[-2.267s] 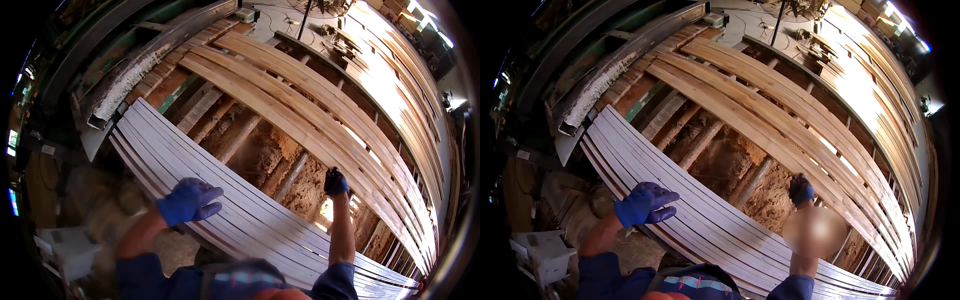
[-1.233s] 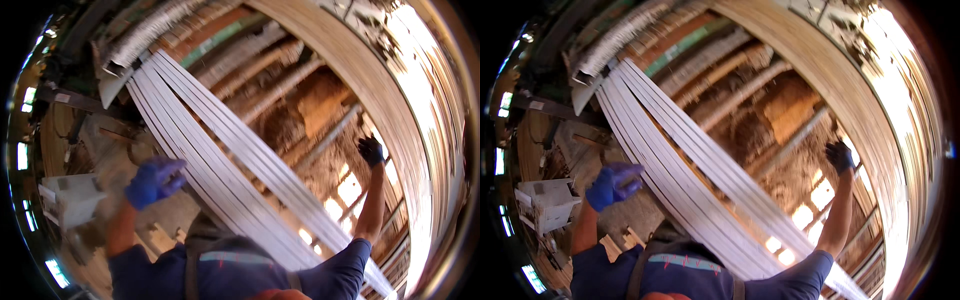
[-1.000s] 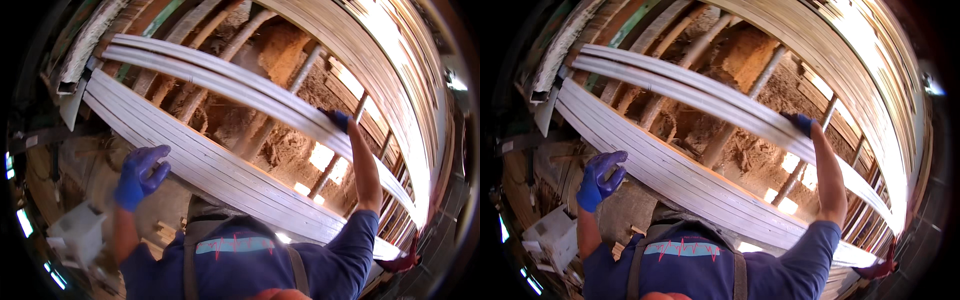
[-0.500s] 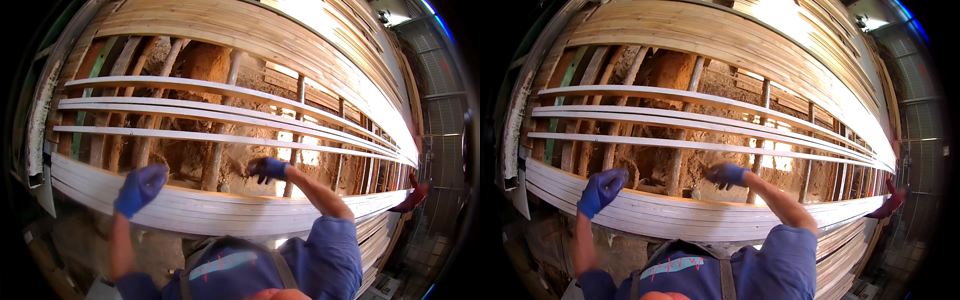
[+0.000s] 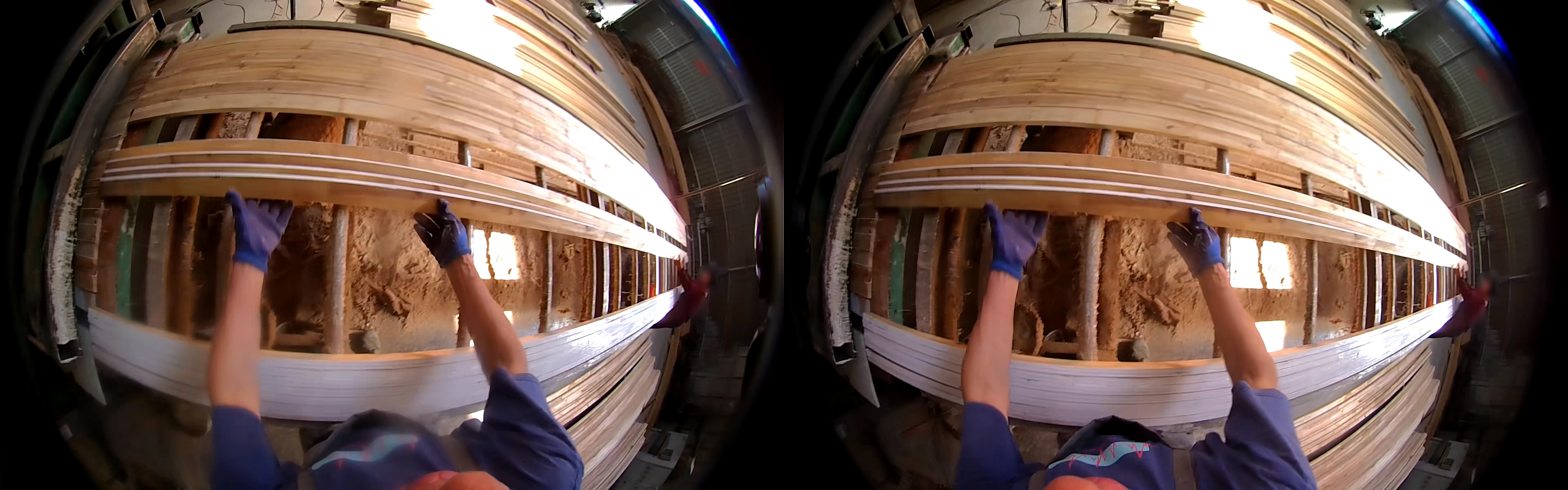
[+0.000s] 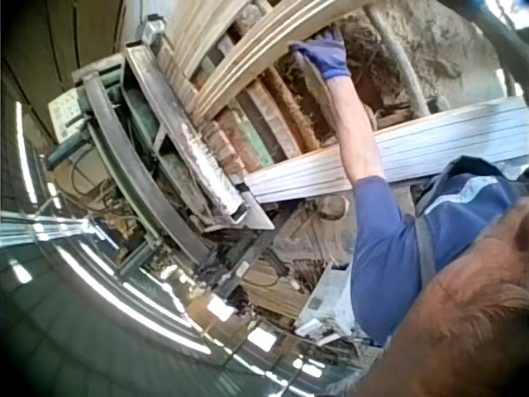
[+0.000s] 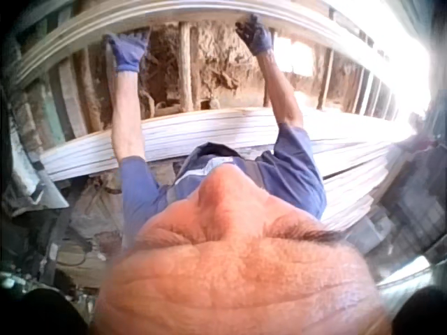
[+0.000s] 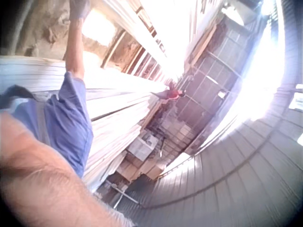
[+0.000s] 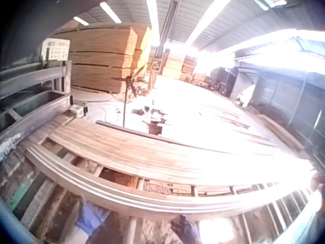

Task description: The person applies a white adhesive substance to wooden planks arranged on a curved frame using a brush and a small container. They repeatedly dip the brush into a bucket to reload the adhesive and spread it evenly across the surface of the planks.

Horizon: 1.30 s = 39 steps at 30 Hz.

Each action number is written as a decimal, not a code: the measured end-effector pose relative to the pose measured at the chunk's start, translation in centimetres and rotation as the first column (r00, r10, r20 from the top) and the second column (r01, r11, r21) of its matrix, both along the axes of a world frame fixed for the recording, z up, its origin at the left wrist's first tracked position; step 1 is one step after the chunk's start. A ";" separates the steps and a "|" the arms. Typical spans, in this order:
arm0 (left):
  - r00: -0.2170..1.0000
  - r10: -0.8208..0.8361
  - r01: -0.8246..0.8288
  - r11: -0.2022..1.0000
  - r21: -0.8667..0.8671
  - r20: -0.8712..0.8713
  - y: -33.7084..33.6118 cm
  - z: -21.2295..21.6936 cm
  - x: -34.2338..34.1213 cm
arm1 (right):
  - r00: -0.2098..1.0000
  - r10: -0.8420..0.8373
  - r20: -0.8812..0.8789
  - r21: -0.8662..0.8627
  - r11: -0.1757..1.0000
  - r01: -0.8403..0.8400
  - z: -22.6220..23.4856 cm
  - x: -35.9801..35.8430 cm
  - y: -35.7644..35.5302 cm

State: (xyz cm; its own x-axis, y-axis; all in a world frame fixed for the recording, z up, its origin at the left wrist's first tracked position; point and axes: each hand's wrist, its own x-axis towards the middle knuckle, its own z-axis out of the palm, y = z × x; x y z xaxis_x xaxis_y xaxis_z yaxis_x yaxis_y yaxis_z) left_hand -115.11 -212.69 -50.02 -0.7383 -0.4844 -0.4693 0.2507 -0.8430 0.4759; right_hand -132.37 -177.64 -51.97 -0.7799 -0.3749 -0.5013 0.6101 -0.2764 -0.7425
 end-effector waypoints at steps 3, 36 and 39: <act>0.995 -0.068 0.060 0.994 -0.092 -0.079 -0.4 -0.9 -6.5 | 0.975 -0.166 0.145 -0.098 0.979 0.181 1.2 -3.2 -2.1; 0.292 -0.789 0.955 0.276 -0.113 0.541 6.7 12.5 11.6 | 0.872 0.036 0.489 -0.018 0.999 -0.031 3.5 11.8 9.1; 0.544 -0.672 0.828 0.526 -0.193 0.503 5.3 15.6 14.3 | 0.921 -0.022 0.390 0.234 0.969 -0.076 1.2 8.0 7.6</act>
State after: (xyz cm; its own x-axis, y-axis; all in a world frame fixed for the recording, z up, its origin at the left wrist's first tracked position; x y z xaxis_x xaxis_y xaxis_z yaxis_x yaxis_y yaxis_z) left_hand -100.86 -207.44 -34.46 -0.7397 -0.0036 -0.6729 -0.6259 -0.3637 0.6900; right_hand -124.40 -170.04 -50.74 -0.4975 -0.2233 -0.8383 0.8671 -0.0992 -0.4882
